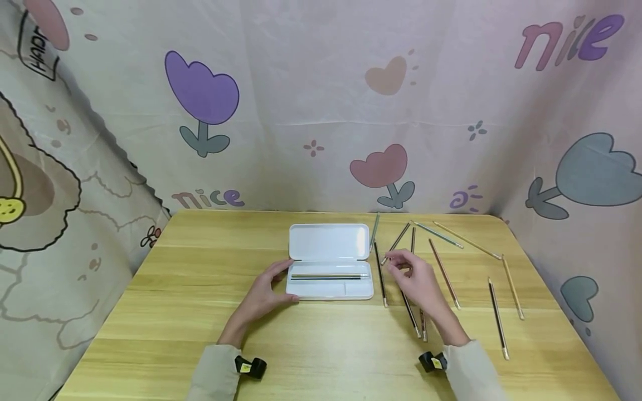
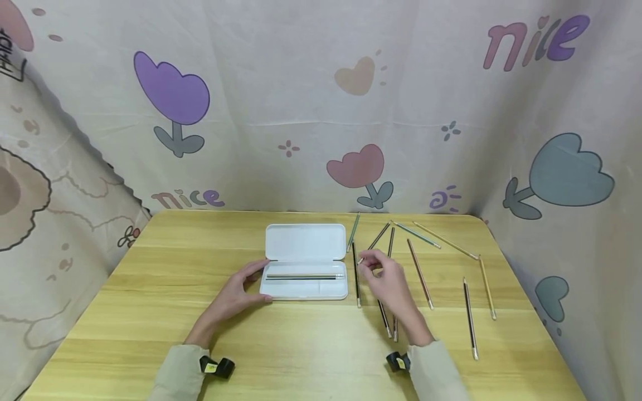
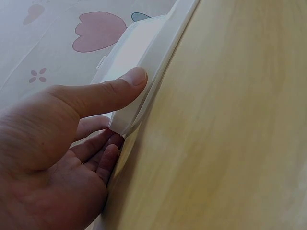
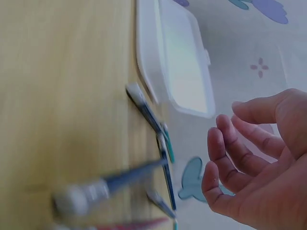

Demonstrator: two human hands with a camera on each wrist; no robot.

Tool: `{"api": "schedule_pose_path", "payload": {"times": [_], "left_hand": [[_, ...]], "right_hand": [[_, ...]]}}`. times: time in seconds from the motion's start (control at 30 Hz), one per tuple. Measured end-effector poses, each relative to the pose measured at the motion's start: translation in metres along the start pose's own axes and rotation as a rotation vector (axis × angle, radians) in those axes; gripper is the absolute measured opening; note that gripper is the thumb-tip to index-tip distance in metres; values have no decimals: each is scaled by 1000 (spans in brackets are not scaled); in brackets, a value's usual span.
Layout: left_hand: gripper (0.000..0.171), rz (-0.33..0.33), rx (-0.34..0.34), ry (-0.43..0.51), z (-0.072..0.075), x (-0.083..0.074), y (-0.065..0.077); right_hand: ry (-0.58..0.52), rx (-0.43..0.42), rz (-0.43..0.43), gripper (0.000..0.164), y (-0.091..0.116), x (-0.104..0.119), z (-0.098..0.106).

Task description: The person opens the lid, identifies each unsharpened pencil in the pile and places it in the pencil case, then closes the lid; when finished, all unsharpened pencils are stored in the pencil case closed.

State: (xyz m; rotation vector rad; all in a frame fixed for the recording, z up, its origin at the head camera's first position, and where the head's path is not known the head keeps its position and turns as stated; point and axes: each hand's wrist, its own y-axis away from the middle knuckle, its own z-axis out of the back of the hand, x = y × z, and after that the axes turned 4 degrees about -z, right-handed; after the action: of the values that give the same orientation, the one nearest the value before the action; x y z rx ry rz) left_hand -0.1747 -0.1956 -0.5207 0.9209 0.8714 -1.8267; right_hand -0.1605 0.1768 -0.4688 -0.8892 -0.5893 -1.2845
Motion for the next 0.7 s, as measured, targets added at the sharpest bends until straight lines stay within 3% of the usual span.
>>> {"api": "schedule_pose_path", "payload": {"times": [0.4,0.7], "left_hand": [[88,-6,0,13,-1,-1,0],[88,5,-5,17,0,-1,0]], "right_hand": [[-16,-93,-115,28,9,-22,43],[61,-143,-211,33,9,-47,66]]}}
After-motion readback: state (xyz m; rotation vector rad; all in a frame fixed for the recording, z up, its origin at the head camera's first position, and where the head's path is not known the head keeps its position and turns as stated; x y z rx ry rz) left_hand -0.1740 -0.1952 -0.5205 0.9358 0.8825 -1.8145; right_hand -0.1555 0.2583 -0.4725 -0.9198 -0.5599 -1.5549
